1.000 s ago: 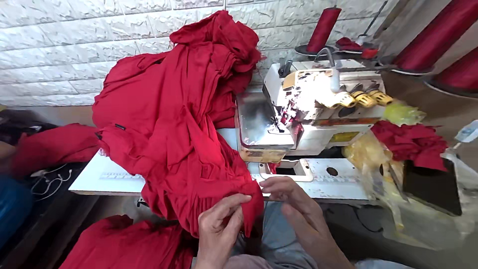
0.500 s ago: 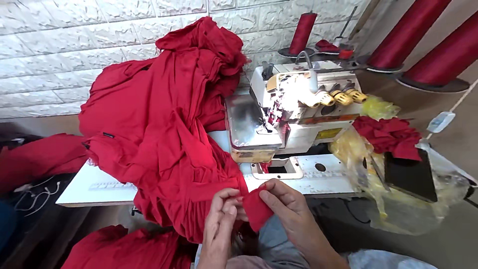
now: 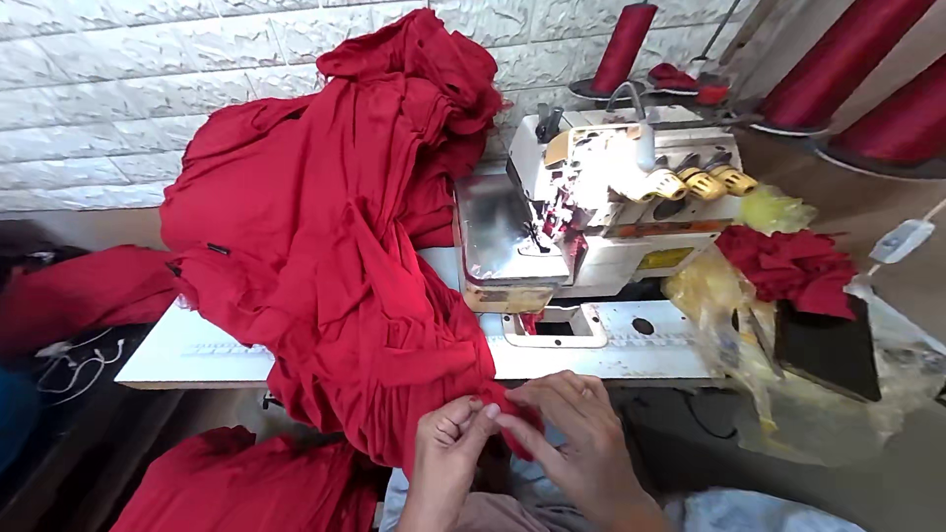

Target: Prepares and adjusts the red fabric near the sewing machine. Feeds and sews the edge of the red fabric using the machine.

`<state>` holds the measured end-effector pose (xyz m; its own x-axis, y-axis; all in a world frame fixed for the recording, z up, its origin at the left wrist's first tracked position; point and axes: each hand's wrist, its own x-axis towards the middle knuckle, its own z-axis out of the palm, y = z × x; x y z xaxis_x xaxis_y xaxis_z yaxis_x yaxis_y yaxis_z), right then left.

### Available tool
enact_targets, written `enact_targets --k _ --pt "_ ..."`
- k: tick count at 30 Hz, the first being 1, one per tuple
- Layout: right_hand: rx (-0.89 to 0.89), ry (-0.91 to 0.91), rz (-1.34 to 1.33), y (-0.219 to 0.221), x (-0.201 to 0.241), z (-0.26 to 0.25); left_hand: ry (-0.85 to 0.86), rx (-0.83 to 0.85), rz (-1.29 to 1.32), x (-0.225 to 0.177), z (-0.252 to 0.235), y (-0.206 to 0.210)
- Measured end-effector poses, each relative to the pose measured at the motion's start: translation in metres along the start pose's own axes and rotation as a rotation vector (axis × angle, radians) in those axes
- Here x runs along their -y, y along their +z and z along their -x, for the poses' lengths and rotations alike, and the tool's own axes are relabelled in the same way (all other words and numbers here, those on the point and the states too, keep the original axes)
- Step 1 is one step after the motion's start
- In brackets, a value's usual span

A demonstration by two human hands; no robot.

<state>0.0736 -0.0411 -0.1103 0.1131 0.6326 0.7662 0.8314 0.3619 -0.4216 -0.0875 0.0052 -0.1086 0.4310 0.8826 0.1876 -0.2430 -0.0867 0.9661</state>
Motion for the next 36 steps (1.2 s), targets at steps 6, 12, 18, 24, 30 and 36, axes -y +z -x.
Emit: enact_targets --k 6,12,18,24,30,36 --pt "-0.020 0.031 0.036 -0.003 0.000 0.000 0.033 0.049 -0.082 -0.004 0.000 0.000" --pt "-0.030 0.149 -0.139 -0.001 0.005 0.005 0.010 -0.009 -0.010 -0.003 -0.001 0.002" --pt "-0.006 0.076 -0.282 0.002 0.008 0.006 0.119 -0.020 -0.023 0.000 -0.005 0.005" --pt "-0.072 0.188 0.048 0.003 0.006 -0.005 0.436 -0.123 -0.267 0.005 -0.002 0.011" --pt "-0.048 0.559 -0.895 -0.006 -0.004 -0.007 0.503 -0.138 -0.098 -0.003 -0.009 0.001" --pt "0.404 0.561 -1.435 -0.010 -0.001 0.000 -0.222 -0.067 0.684 -0.031 -0.009 0.006"
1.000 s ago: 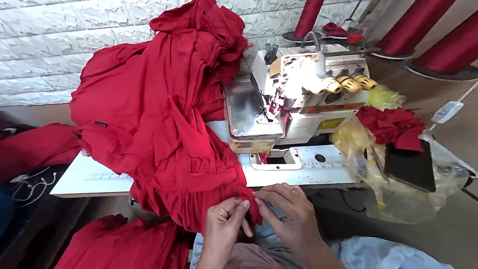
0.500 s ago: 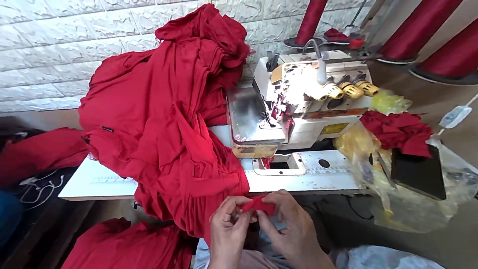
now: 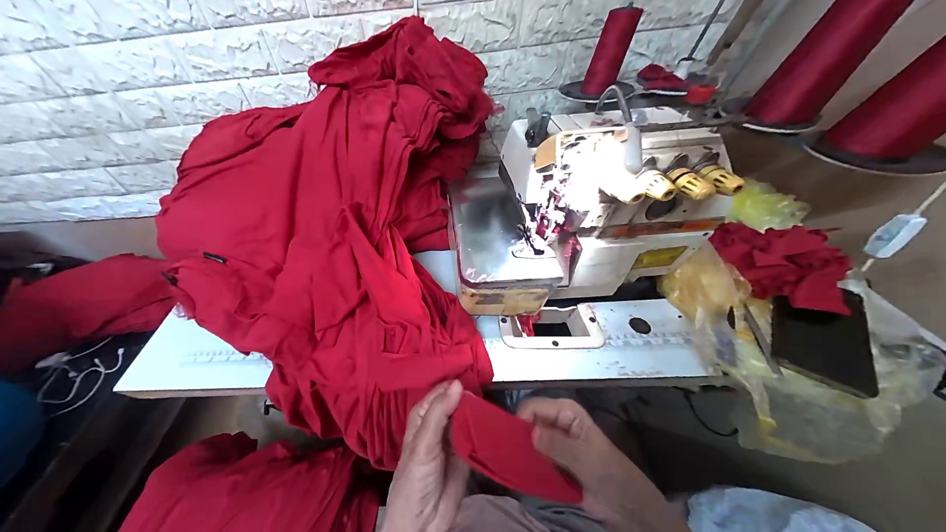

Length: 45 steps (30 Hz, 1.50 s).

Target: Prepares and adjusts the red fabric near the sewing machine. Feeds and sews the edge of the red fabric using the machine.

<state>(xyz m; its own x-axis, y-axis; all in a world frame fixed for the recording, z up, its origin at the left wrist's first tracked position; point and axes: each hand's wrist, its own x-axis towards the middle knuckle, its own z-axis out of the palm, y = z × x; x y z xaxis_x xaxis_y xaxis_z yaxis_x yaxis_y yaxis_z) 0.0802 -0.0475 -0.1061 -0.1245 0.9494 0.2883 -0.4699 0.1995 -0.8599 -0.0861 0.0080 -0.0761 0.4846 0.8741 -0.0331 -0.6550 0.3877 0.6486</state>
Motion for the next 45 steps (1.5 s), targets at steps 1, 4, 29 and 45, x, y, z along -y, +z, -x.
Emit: enact_targets --k 1,4,29,45 --pt "0.104 0.006 0.052 0.001 0.000 -0.001 -0.032 0.009 -0.017 0.002 -0.001 0.003" --pt "-0.007 0.021 0.070 0.008 0.003 -0.006 0.198 0.072 -0.358 0.008 -0.011 0.000" --pt "-0.291 -0.427 0.896 -0.008 0.016 0.003 0.441 0.417 -1.480 -0.007 -0.001 -0.010" --pt "0.046 -0.240 0.042 -0.026 0.012 -0.010 0.243 0.604 -0.511 -0.004 -0.023 -0.030"
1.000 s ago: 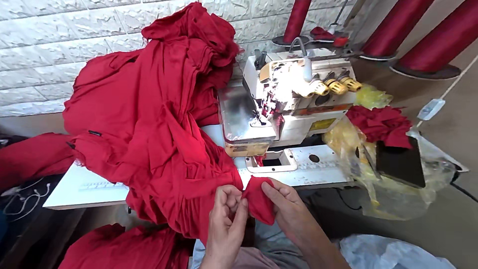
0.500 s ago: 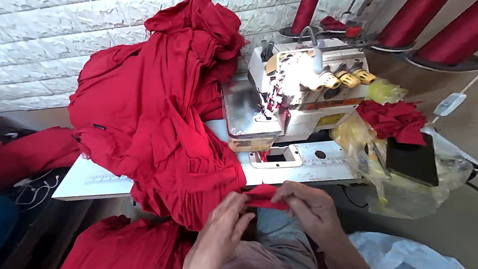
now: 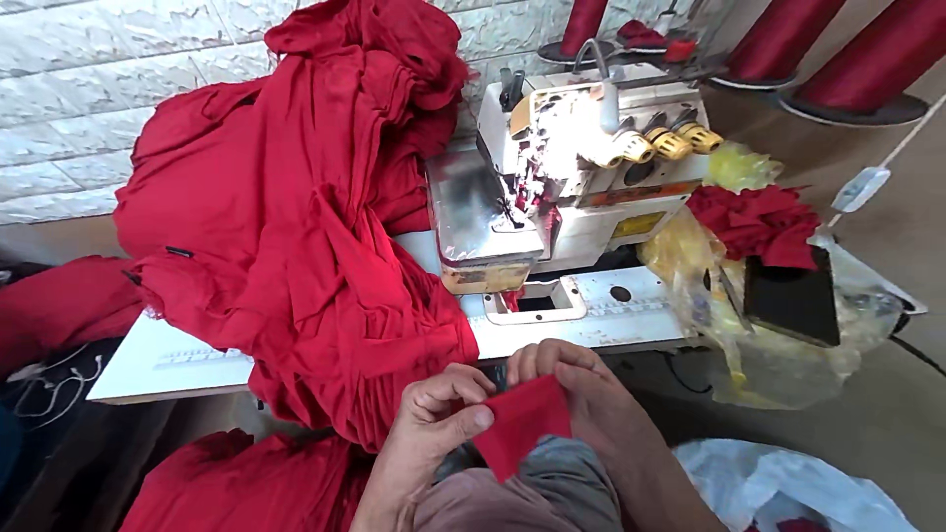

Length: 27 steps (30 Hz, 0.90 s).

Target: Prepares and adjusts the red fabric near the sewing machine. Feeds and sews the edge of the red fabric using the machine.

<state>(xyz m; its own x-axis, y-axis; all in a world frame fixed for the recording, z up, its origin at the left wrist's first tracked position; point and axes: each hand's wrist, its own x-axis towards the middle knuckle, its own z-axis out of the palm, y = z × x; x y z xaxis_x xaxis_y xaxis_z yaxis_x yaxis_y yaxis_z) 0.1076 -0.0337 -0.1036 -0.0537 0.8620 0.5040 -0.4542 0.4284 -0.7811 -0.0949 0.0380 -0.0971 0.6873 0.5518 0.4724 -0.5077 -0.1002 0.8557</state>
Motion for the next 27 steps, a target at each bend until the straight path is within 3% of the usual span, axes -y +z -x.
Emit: enact_targets --k 4,6,9,12,16,19,23,27 --pt "0.121 0.134 0.119 0.005 -0.008 0.000 0.032 -0.109 0.141 0.000 -0.007 0.009" --pt "0.170 0.094 0.112 0.006 -0.013 0.000 0.008 -0.116 0.175 -0.002 -0.008 0.010" --pt "0.154 -0.006 -0.052 0.008 -0.010 -0.003 -0.146 0.122 0.143 -0.005 -0.005 0.003" --pt "0.118 0.080 -0.048 0.006 -0.003 -0.004 -0.139 0.364 0.088 0.000 -0.002 -0.004" --pt "-0.038 0.260 0.104 0.004 -0.014 0.002 -0.025 0.234 0.273 0.002 -0.003 -0.003" --pt "-0.169 0.171 0.244 0.004 -0.017 0.001 -0.120 0.105 0.561 0.002 -0.006 0.003" --pt "-0.286 -0.092 0.450 -0.003 0.000 -0.009 -0.222 -0.008 0.586 0.005 -0.008 0.003" --pt "-0.091 -0.270 0.740 -0.007 0.023 -0.018 -0.236 -0.023 0.521 0.004 -0.009 0.003"
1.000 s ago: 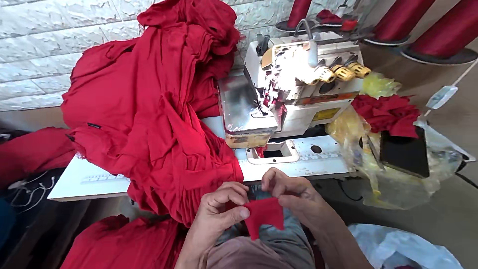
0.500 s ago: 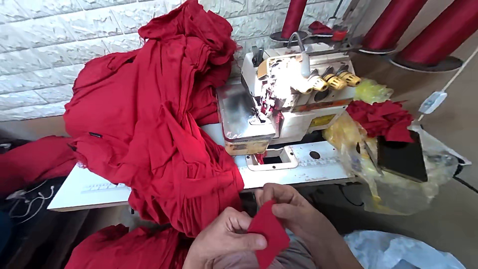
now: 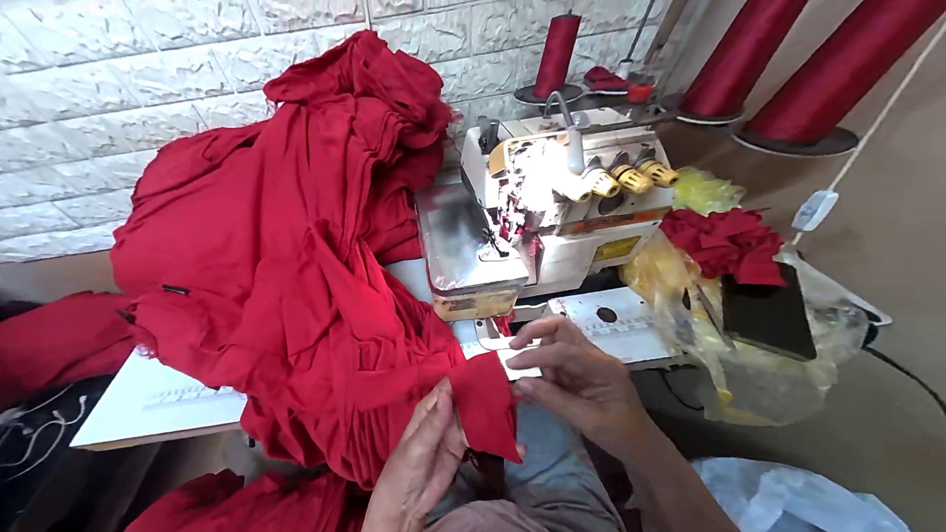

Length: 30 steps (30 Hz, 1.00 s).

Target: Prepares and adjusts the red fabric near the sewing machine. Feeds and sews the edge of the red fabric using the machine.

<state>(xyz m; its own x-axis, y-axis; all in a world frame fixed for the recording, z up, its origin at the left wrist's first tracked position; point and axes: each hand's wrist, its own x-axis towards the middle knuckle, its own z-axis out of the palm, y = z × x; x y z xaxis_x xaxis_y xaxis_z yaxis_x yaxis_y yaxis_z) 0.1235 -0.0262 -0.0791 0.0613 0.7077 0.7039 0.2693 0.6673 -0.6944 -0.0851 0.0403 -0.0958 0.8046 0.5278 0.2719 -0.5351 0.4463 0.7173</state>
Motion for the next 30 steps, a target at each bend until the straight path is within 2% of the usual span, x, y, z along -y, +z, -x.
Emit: enact_targets --k 3,5,7,10,12,15,18,20,22,25,27,30 --pt "0.169 -0.085 0.280 -0.003 0.010 -0.008 -0.030 0.049 -0.017 0.000 0.000 0.000" --pt "0.208 -0.133 0.370 -0.002 0.012 -0.012 -0.044 0.076 -0.074 -0.001 -0.002 0.000" --pt "0.222 -0.097 0.268 -0.004 0.013 -0.014 -0.033 0.023 -0.181 -0.002 -0.004 0.005" --pt "0.197 0.082 0.000 -0.010 0.017 -0.013 0.002 -0.166 -0.283 -0.003 -0.006 0.014" --pt "0.172 0.130 0.023 -0.015 0.020 -0.013 0.009 -0.209 -0.262 -0.005 -0.008 0.020" --pt "0.146 0.138 0.169 -0.022 0.024 -0.010 0.024 -0.158 -0.295 -0.004 -0.011 0.028" --pt "0.146 0.154 0.356 -0.023 0.030 -0.005 0.062 -0.273 -0.606 0.006 -0.018 0.040" --pt "0.124 0.202 0.497 -0.020 0.036 -0.002 0.159 -0.396 -0.994 0.018 -0.022 0.044" --pt "0.088 0.241 0.617 -0.015 0.040 0.001 0.326 -0.487 -1.398 0.030 -0.025 0.042" --pt "0.038 0.230 0.795 -0.012 0.039 0.005 0.501 -0.435 -1.677 0.037 -0.029 0.035" --pt "0.020 0.216 0.860 -0.013 0.037 0.006 0.511 -0.376 -1.672 0.038 -0.029 0.033" --pt "-0.010 0.203 0.913 -0.014 0.033 0.008 0.379 -0.311 -1.421 0.040 -0.025 0.033"
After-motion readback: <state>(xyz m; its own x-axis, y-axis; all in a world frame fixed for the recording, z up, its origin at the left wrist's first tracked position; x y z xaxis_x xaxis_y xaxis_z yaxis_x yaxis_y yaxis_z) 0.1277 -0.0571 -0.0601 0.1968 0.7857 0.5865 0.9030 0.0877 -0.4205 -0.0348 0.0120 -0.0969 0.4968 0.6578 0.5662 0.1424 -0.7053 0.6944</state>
